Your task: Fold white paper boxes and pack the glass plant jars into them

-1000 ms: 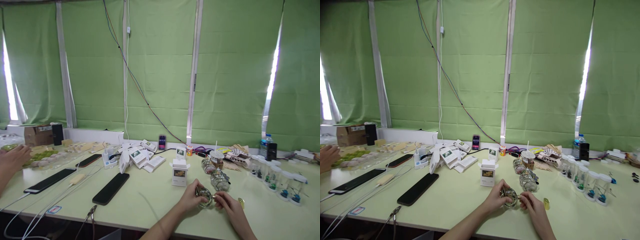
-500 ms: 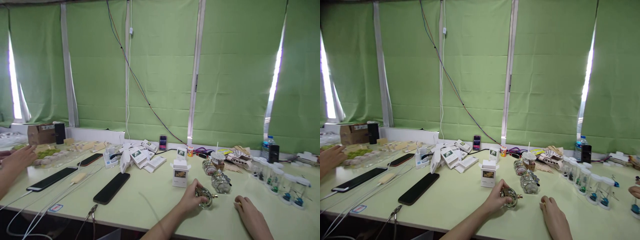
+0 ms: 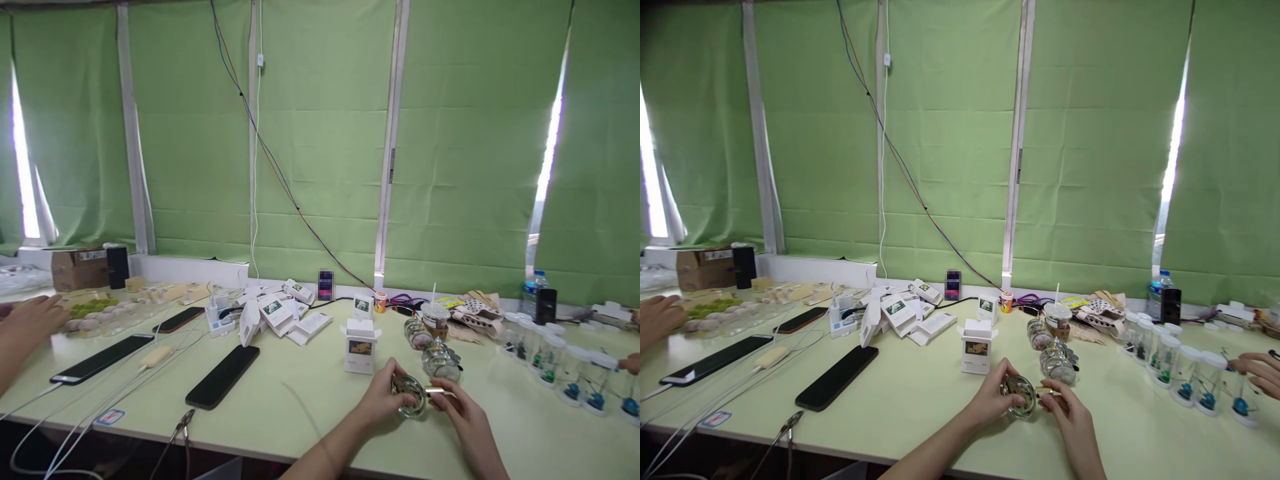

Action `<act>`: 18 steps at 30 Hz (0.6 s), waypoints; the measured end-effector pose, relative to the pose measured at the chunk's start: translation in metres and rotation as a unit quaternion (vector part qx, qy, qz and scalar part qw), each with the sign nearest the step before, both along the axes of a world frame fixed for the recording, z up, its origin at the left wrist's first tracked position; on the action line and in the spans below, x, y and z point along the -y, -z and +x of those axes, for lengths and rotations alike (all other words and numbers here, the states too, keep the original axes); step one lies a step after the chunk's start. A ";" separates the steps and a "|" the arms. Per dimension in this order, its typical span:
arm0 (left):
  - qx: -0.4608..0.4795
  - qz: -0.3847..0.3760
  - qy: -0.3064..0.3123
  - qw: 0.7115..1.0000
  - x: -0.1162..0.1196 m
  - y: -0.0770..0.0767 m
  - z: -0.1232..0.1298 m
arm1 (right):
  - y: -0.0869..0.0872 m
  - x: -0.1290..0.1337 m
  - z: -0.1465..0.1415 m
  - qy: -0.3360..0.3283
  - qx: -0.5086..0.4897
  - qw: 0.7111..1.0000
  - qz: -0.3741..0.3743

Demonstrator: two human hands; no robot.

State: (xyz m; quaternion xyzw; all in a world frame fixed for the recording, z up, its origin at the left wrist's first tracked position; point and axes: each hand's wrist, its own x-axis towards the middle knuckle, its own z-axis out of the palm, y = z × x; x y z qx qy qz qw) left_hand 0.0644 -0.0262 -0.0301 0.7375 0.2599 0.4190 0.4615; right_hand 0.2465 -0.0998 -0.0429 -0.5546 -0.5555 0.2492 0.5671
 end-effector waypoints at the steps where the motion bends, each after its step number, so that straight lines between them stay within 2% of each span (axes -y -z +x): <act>1: 0.001 -0.007 0.004 1.000 0.000 0.001 0.000 | 0.001 0.000 0.000 0.010 0.025 1.000 0.013; 6: 0.023 -0.052 0.028 0.998 -0.002 0.002 0.001 | 0.002 -0.002 -0.005 0.051 0.135 0.984 0.106; 10: -0.014 -0.032 0.009 0.999 -0.002 0.004 0.003 | 0.000 -0.008 -0.014 0.066 0.168 0.974 0.137; 14: -0.093 -0.021 -0.006 0.995 -0.003 0.008 0.003 | -0.002 -0.016 -0.030 0.036 0.199 0.962 0.186; 18: -0.093 -0.016 0.014 0.995 -0.002 0.011 0.001 | 0.004 -0.017 -0.037 0.001 0.209 0.964 0.163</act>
